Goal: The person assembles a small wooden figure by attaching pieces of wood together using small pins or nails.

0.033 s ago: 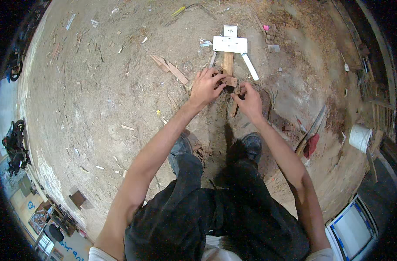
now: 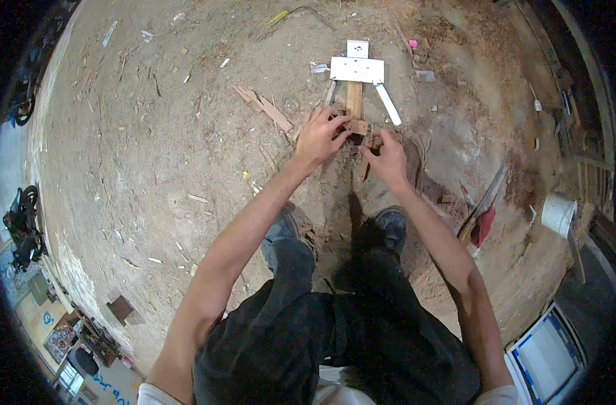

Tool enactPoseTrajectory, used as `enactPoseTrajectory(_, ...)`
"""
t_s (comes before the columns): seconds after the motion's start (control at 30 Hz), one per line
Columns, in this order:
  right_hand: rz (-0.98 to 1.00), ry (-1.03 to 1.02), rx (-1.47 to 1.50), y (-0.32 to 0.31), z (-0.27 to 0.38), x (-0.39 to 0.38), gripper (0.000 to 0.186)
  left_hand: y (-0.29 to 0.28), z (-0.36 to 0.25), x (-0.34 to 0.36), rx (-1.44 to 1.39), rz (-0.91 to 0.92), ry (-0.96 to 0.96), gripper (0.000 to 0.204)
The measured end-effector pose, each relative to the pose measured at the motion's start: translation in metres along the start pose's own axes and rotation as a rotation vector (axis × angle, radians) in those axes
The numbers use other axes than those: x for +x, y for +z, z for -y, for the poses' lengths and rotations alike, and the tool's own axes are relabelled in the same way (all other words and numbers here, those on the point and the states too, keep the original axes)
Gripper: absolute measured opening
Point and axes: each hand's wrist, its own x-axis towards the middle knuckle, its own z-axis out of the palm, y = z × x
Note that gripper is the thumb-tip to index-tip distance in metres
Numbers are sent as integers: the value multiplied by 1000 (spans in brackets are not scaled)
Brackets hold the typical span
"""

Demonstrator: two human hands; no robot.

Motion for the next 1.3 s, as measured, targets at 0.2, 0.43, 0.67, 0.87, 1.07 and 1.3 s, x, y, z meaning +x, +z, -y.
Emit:
enactPoseTrajectory(0.2, -51, -62, -2, 3, -7, -1, 46, 4, 2, -1, -11, -33, -12, 35)
enactPoseTrajectory(0.43, 3, -54, 15, 2, -10, -4, 44, 5, 4, -2, -10, -11, -35, 38)
enactPoseTrajectory(0.67, -21, -71, -22, 2, -9, -6, 44, 5, 4, -1, -55, 6, -58, 36)
enactPoseTrajectory(0.87, -26, -62, -50, 2, -9, -6, 44, 8, 7, -1, -66, -22, -37, 36)
enactPoseTrajectory(1.07, -29, -61, -46, 1, -5, -8, 43, 7, 5, -2, -77, -51, -29, 35)
enactPoseTrajectory(1.3, -22, -37, -20, -1, -2, -9, 42, 7, 5, -1, -76, -50, -46, 33)
